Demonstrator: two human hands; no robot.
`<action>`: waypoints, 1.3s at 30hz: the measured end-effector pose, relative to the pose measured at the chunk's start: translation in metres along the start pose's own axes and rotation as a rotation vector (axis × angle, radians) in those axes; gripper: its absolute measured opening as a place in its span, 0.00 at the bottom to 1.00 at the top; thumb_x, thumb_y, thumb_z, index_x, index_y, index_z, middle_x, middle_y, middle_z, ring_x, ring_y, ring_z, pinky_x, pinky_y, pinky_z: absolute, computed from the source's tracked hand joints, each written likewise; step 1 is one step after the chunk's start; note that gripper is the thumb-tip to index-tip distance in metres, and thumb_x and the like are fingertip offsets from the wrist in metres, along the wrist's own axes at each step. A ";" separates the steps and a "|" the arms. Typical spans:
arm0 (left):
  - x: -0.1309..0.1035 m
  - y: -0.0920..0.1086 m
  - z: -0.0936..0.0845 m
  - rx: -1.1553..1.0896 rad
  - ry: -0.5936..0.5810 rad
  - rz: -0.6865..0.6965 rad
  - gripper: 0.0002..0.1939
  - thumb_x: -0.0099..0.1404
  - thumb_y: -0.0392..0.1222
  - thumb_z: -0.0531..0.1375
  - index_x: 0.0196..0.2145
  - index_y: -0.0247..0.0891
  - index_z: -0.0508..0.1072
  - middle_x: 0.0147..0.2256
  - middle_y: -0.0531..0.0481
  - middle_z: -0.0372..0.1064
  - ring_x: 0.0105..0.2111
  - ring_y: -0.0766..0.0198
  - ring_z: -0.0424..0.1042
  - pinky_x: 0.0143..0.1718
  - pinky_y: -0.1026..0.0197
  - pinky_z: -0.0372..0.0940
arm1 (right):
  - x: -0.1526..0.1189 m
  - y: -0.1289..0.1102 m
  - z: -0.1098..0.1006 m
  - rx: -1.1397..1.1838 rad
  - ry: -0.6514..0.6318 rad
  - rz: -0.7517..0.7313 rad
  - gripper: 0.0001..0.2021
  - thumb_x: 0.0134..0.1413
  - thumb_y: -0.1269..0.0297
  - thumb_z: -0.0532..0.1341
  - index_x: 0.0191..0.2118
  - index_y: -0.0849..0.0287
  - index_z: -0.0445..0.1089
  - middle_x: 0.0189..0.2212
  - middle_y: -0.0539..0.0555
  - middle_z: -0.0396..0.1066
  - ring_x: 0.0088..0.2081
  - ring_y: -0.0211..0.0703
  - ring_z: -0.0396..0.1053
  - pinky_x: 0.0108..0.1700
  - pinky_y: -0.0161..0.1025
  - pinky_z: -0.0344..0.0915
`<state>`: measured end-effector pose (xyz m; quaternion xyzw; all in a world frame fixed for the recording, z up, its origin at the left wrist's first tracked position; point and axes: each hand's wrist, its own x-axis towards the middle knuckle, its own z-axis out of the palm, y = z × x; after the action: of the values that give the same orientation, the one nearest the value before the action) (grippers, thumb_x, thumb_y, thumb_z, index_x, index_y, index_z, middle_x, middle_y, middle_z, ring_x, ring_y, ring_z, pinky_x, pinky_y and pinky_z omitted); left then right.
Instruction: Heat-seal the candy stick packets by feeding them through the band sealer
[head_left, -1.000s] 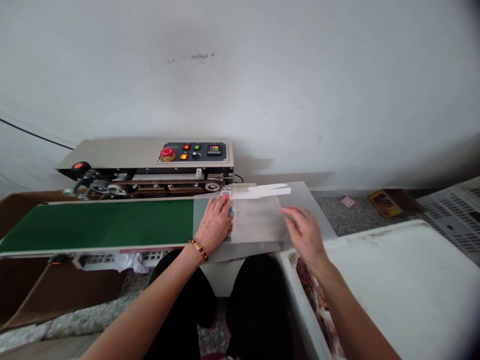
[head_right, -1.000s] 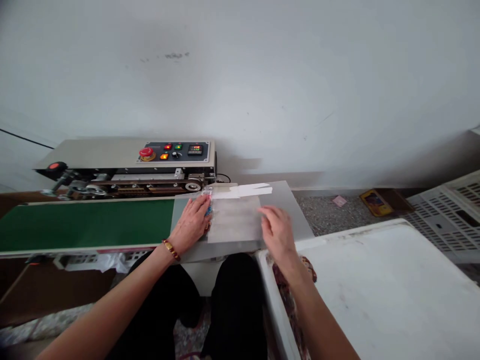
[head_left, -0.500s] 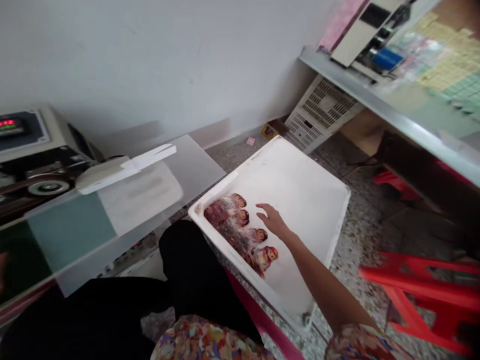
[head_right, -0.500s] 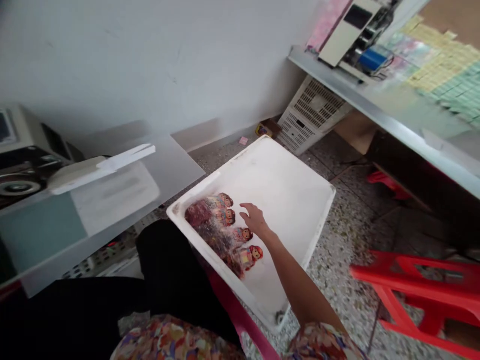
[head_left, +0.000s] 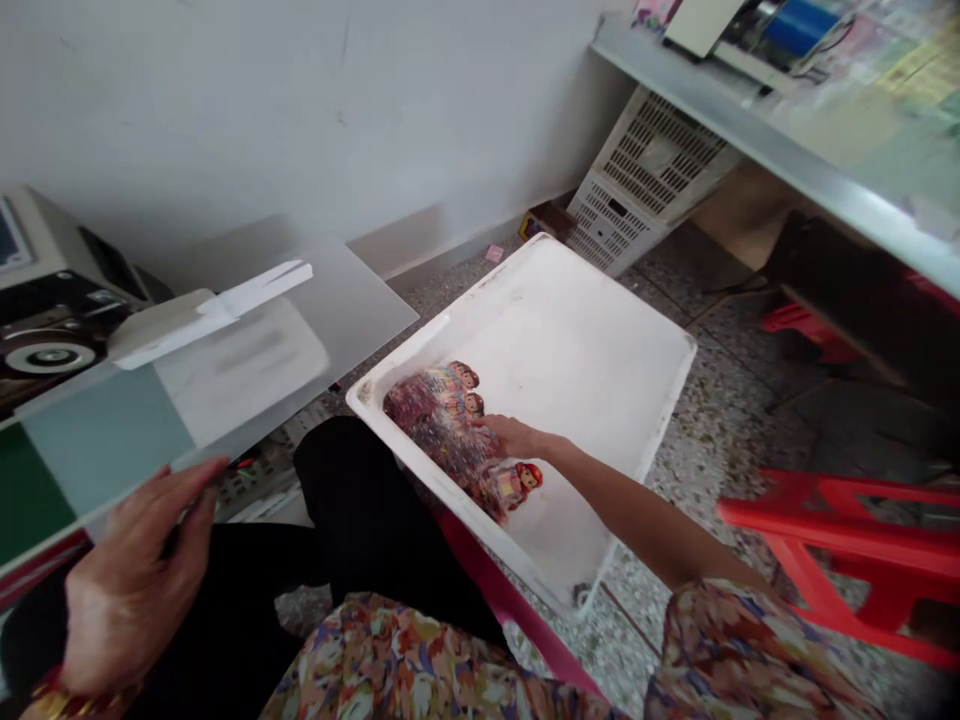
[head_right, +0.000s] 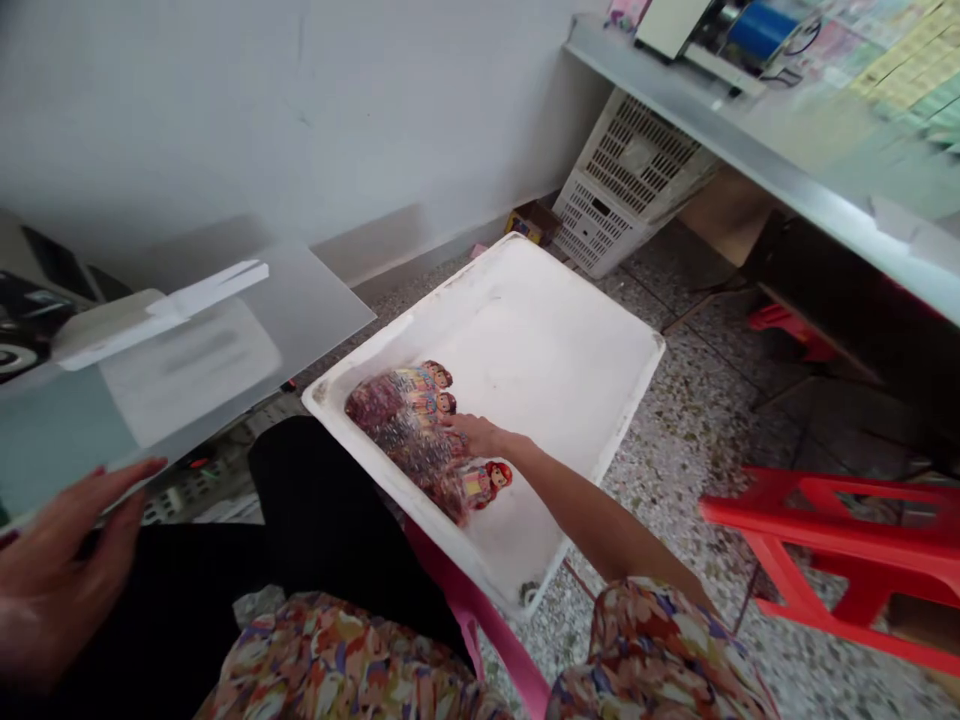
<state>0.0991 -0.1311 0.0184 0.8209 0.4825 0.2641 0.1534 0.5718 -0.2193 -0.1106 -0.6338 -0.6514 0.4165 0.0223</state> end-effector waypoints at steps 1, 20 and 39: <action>0.000 0.006 0.000 0.010 0.008 -0.013 0.28 0.71 0.44 0.56 0.63 0.76 0.62 0.61 0.79 0.66 0.62 0.52 0.68 0.67 0.38 0.63 | 0.003 -0.002 0.001 -0.033 -0.019 -0.017 0.39 0.45 0.69 0.71 0.65 0.55 0.64 0.59 0.61 0.70 0.58 0.56 0.68 0.58 0.48 0.64; -0.011 0.016 0.004 0.022 0.016 0.033 0.25 0.72 0.42 0.58 0.61 0.69 0.66 0.46 0.65 0.78 0.52 0.57 0.76 0.63 0.41 0.70 | 0.012 0.006 0.006 0.013 -0.029 -0.101 0.29 0.31 0.61 0.77 0.45 0.56 0.74 0.47 0.58 0.75 0.51 0.59 0.70 0.52 0.45 0.65; 0.037 0.078 0.051 -0.187 0.028 0.073 0.18 0.72 0.46 0.59 0.57 0.46 0.68 0.50 0.46 0.76 0.52 0.53 0.74 0.56 0.45 0.69 | 0.012 -0.126 -0.110 0.642 0.233 -0.142 0.25 0.35 0.62 0.73 0.45 0.57 0.74 0.37 0.49 0.77 0.39 0.46 0.73 0.45 0.40 0.69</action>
<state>0.1991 -0.1364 0.0275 0.8163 0.4278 0.3247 0.2128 0.5291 -0.1332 0.0274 -0.5909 -0.5226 0.5225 0.3236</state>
